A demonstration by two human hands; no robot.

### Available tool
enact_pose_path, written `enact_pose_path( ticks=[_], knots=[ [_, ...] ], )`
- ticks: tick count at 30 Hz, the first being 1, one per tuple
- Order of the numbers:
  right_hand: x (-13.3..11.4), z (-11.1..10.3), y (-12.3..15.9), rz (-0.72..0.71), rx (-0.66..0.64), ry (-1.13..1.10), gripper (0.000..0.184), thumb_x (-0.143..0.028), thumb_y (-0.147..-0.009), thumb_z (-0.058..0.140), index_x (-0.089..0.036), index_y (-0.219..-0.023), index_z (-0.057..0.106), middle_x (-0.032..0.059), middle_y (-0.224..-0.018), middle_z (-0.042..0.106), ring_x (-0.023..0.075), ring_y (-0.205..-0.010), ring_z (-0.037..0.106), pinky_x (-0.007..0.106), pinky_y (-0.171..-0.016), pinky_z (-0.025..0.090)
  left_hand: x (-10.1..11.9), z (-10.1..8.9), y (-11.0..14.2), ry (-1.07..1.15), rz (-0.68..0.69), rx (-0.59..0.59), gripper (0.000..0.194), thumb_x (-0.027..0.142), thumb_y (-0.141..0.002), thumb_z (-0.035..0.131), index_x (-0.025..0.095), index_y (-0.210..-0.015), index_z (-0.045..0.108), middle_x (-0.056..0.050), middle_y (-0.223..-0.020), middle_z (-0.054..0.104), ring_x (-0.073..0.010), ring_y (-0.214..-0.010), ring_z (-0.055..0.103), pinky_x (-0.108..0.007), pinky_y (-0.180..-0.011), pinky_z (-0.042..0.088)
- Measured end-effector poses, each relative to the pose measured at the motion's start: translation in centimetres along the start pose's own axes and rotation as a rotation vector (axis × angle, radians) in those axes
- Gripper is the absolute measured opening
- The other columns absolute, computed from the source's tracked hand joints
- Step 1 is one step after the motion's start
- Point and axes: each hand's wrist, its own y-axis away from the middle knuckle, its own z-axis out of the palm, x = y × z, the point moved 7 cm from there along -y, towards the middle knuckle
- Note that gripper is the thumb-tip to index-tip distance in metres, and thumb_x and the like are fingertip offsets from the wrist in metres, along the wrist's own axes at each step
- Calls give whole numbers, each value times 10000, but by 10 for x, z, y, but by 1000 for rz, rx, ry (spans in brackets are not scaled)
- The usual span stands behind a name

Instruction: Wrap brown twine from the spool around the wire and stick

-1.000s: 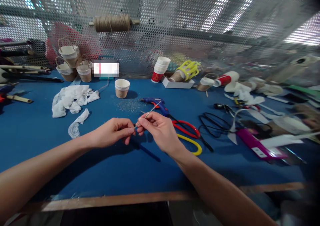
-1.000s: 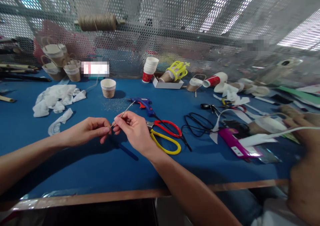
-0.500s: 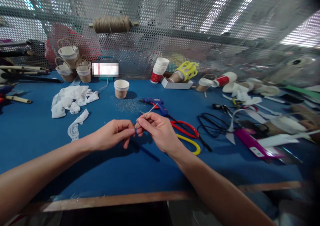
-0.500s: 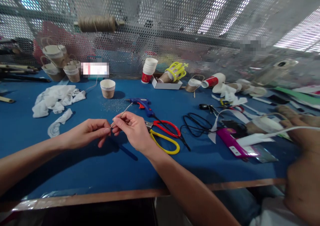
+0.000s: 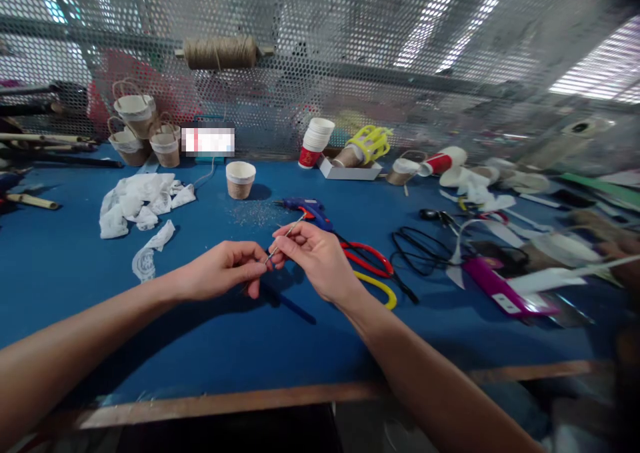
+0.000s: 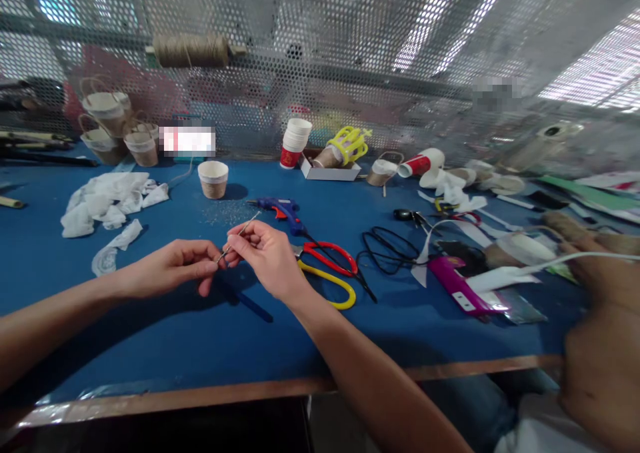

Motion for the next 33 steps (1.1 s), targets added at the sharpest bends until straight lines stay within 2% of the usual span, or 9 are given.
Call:
enact_pose_path(
  ticks=[5, 20, 24, 26, 29, 33],
  knots=[
    [-7, 0, 4, -53, 36, 120, 89, -221, -756, 579, -136, -758, 555, -26, -584, 586, 72, -504, 581, 209, -529, 508, -4, 0, -1, 8, -28, 34, 194, 298, -837, 409, 148, -733, 476, 34, -558, 540, -69, -506, 445, -195, -522, 337],
    [-5, 1, 5, -51, 68, 129, 98, -230, -763, 570, -138, -738, 545, -18, -610, 588, 65, -495, 565, 206, -512, 499, -6, -2, -2, -12, -45, 51, 185, 285, -833, 422, 145, -737, 497, 26, -556, 564, -66, -481, 452, -193, -500, 343],
    [-3, -1, 3, -30, 67, 44, 102, -239, -763, 577, -140, -763, 550, -14, -610, 601, 72, -504, 572, 212, -515, 499, -9, 1, -1, 181, -61, -49, 228, 317, -841, 417, 125, -811, 535, -24, -644, 620, -84, -534, 513, -214, -529, 376],
    [-1, -1, 3, -21, 45, -21, 104, -238, -755, 589, -143, -784, 556, -6, -632, 614, 79, -523, 581, 218, -523, 501, -11, 2, -1, 294, -76, -76, 239, 330, -830, 446, 115, -821, 550, -21, -617, 608, -85, -533, 518, -214, -527, 373],
    [-1, -1, 2, -6, 26, -123, 130, -273, -767, 574, -144, -783, 569, 13, -685, 624, 92, -572, 595, 226, -529, 500, -13, 0, -1, 356, -72, -40, 214, 323, -792, 519, 112, -780, 558, 10, -544, 563, -75, -501, 496, -206, -512, 352],
    [-1, -2, 2, 26, 17, -225, 195, -317, -801, 524, -145, -726, 581, 17, -687, 612, 90, -587, 588, 212, -519, 483, -12, 1, -1, 341, -57, -26, 208, 318, -794, 519, 117, -755, 557, 25, -517, 546, -65, -488, 480, -202, -516, 336]
  ],
)
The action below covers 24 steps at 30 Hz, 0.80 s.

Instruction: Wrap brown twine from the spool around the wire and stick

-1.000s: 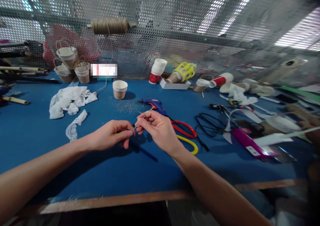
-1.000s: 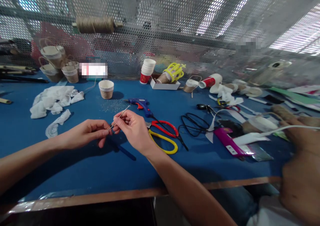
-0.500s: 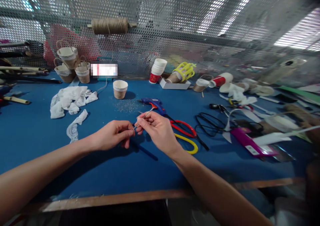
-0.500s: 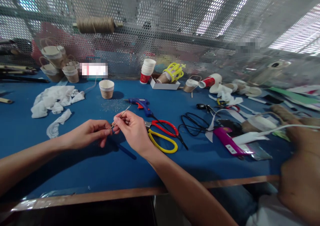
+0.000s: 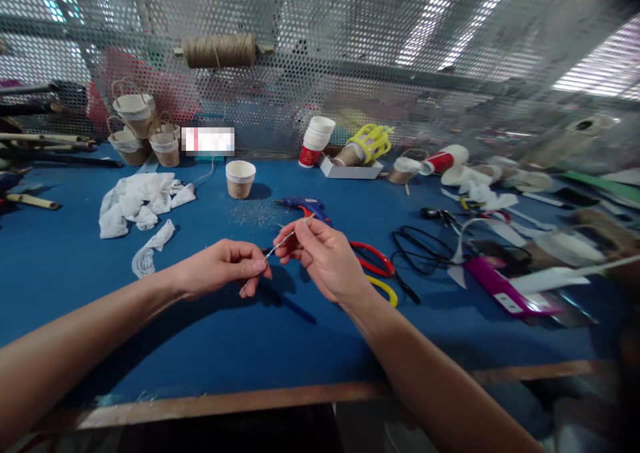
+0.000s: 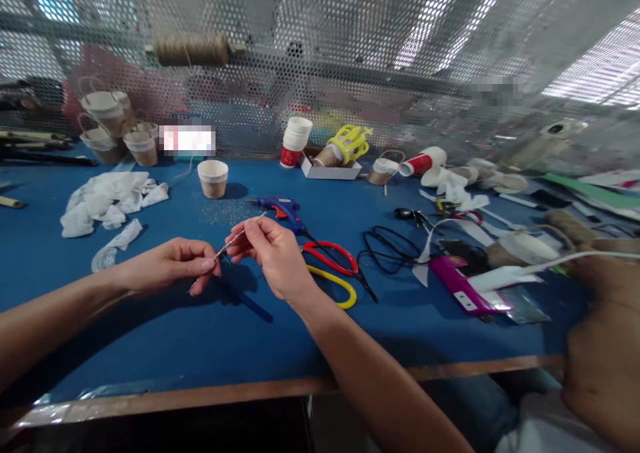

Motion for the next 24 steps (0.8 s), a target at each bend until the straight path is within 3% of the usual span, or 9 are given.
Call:
enact_pose_path(
  ticks=[7, 16, 20, 24],
  knots=[
    [0, 2, 2, 23, -12, -25, 218, -299, -803, 525, -152, -648, 565, -13, -596, 572, 66, -521, 536, 197, -499, 455, 4, 8, 0, -28, 3, -43, 229, 338, -789, 520, 122, -720, 556, 47, -476, 513, -55, -461, 436, -200, -515, 326],
    [-6, -4, -2, 0, 18, -12, 177, -303, -800, 525, -153, -712, 556, -5, -655, 587, 69, -549, 547, 203, -516, 458, -2, 6, 2, 12, -45, -80, 248, 361, -762, 555, 121, -703, 586, 9, -579, 555, -75, -554, 487, -218, -574, 348],
    [-5, -6, -1, -6, 49, 10, 124, -278, -764, 576, -161, -742, 541, -14, -650, 591, 69, -543, 550, 206, -514, 464, 0, 6, 1, 55, -20, -47, 237, 356, -763, 558, 123, -722, 567, 3, -613, 560, -76, -578, 483, -219, -590, 354],
    [-1, 0, 0, 15, -9, 56, 109, -255, -745, 600, -155, -740, 558, -14, -640, 595, 70, -538, 565, 210, -530, 477, 2, 8, 0, 108, 12, -2, 255, 374, -745, 578, 125, -790, 546, -4, -623, 581, -84, -582, 498, -224, -584, 357]
  ],
)
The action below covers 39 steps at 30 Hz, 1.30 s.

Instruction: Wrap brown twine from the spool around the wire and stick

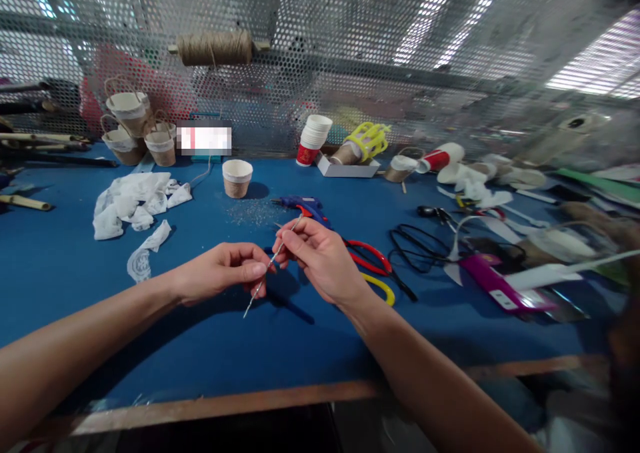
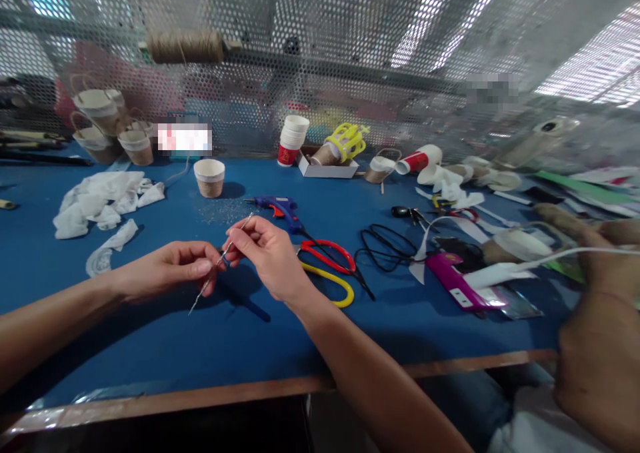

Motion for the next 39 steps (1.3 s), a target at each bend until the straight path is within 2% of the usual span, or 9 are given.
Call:
enact_pose_path(
  ticks=[5, 10, 18, 24, 27, 32, 35, 39],
  knots=[
    [-1, -2, 0, -21, 18, -34, 114, -260, -733, 615, -160, -761, 568, -10, -672, 612, 71, -553, 575, 202, -520, 483, 0, 0, 0, -47, -3, 23, 263, 380, -743, 575, 129, -705, 509, 16, -517, 555, -79, -494, 480, -229, -542, 343],
    [-3, -3, 0, -28, 5, -2, 148, -309, -765, 574, -162, -750, 571, -2, -658, 622, 82, -543, 580, 229, -538, 495, -1, 3, 2, -63, -43, -21, 255, 375, -755, 561, 131, -716, 497, 8, -537, 565, -77, -498, 489, -221, -528, 334],
    [-6, -7, 0, -83, 87, 73, 126, -286, -739, 601, -164, -735, 630, -5, -641, 604, 81, -533, 553, 242, -528, 495, -1, 3, 1, -120, -41, -10, 224, 339, -772, 543, 137, -698, 484, 23, -532, 554, -70, -494, 478, -216, -524, 344],
    [-5, -8, -1, -87, 96, 98, 148, -296, -758, 581, -156, -770, 626, -2, -649, 601, 80, -542, 556, 239, -540, 489, 0, 3, 1, -150, -47, -7, 218, 333, -765, 546, 140, -687, 481, 29, -531, 555, -69, -494, 477, -215, -525, 352],
    [0, -3, -1, -22, 23, 74, 221, -359, -776, 550, -145, -787, 606, 8, -684, 598, 78, -555, 565, 238, -562, 489, 5, -4, 1, -117, 23, 84, 207, 321, -760, 558, 136, -692, 493, 22, -553, 576, -68, -518, 487, -215, -545, 360],
    [16, 13, 4, 161, -160, 78, 326, -457, -783, 498, -138, -761, 563, 13, -646, 584, 88, -555, 571, 220, -511, 477, 11, -28, 2, 55, 192, 389, 178, 284, -732, 602, 144, -728, 493, 13, -617, 615, -72, -557, 525, -213, -563, 373],
    [19, 21, 8, 194, -241, 112, 320, -450, -780, 505, -137, -740, 552, 16, -652, 590, 86, -552, 575, 211, -496, 472, 9, -34, 2, 98, 212, 468, 177, 270, -715, 620, 144, -723, 497, 16, -627, 617, -70, -548, 529, -216, -569, 394],
    [20, 24, 10, 193, -247, 211, 220, -354, -739, 591, -140, -727, 543, 13, -652, 601, 88, -552, 573, 218, -504, 478, 8, -37, 4, 88, 228, 529, 176, 274, -718, 612, 140, -708, 498, 8, -681, 623, -62, -544, 523, -220, -572, 411]
  ],
)
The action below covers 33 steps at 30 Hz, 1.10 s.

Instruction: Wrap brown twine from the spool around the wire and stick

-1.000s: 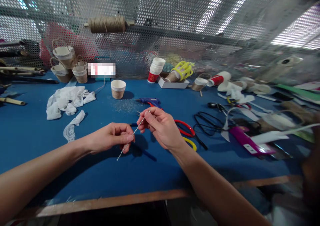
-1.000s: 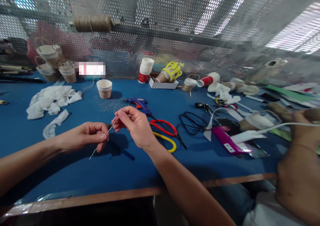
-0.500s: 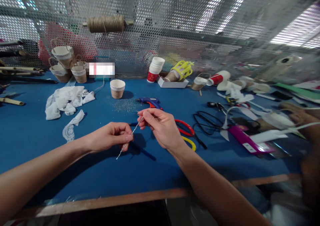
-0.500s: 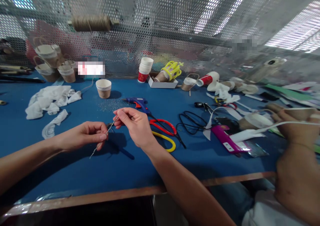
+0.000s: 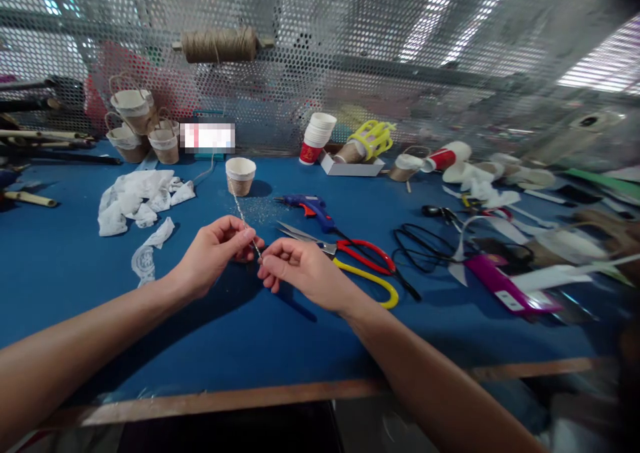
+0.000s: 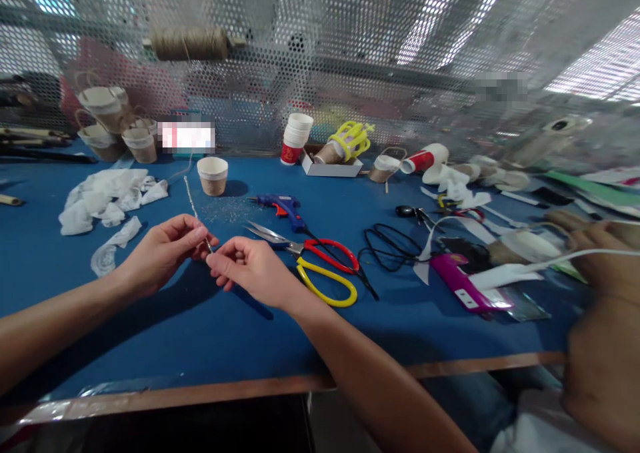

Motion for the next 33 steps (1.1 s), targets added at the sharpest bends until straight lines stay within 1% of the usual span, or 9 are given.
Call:
enact_pose_path(
  ticks=[5, 17, 21, 24, 25, 28, 30, 31, 33],
  knots=[
    [-2, -4, -1, -27, 58, 94, 125, -249, -773, 550, -138, -718, 541, -1, -620, 586, 72, -518, 554, 214, -505, 469, 2, 0, -1, -1, 42, -8, 170, 257, -720, 611, 138, -682, 496, 15, -661, 602, -59, -550, 508, -212, -560, 395],
    [-4, -5, 0, -62, 78, 109, 128, -228, -799, 498, -146, -700, 506, -9, -625, 565, 61, -514, 531, 203, -505, 450, 15, -3, -3, -92, 177, 15, 122, 197, -710, 594, 138, -682, 491, 1, -660, 635, -76, -559, 560, -221, -590, 443],
    [-3, -8, 0, -43, 84, 159, 134, -234, -804, 488, -146, -703, 500, -5, -631, 563, 67, -520, 531, 210, -512, 452, 15, -4, -5, -180, 145, 9, 141, 244, -725, 572, 141, -680, 485, 3, -641, 625, -85, -562, 562, -230, -590, 449],
    [-3, -13, -1, -24, 93, 216, 131, -248, -807, 482, -148, -723, 500, -2, -636, 561, 73, -524, 530, 214, -508, 451, 18, 2, -1, -528, 117, -100, 261, 336, -789, 480, 136, -625, 519, -20, -600, 620, -106, -551, 559, -240, -560, 442],
    [-3, -14, -1, -19, 96, 238, 125, -245, -808, 478, -149, -731, 502, -3, -638, 559, 74, -526, 529, 212, -506, 449, 25, 5, 1, -703, 192, -117, 299, 352, -802, 460, 135, -611, 536, -26, -592, 617, -111, -548, 551, -242, -553, 434],
    [-4, -14, 0, -16, 69, 325, 107, -206, -807, 462, -151, -731, 511, -6, -645, 552, 75, -542, 526, 207, -512, 444, 55, 19, 19, -1161, 697, -80, 218, 306, -808, 478, 140, -731, 597, -61, -728, 647, -160, -724, 564, -289, -671, 427],
    [-7, -12, 1, -46, 35, 414, 113, -194, -807, 458, -154, -724, 523, -6, -646, 557, 79, -547, 524, 211, -520, 438, 56, 29, 27, -1390, 906, -134, 172, 250, -815, 471, 152, -815, 612, -80, -824, 654, -197, -843, 552, -333, -736, 406],
    [-9, -11, 1, -69, 28, 464, 120, -202, -809, 463, -155, -722, 531, -4, -646, 564, 83, -550, 524, 216, -523, 435, 51, 32, 27, -1474, 920, -192, 171, 220, -820, 456, 156, -828, 614, -78, -817, 654, -200, -838, 554, -334, -727, 403],
    [-12, -13, 1, -107, 40, 521, 154, -246, -822, 460, -157, -728, 544, 5, -657, 581, 96, -570, 538, 229, -540, 437, 37, 31, 20, -1541, 801, -310, 198, 168, -826, 417, 154, -806, 613, -59, -726, 643, -174, -722, 565, -291, -644, 404]
  ],
)
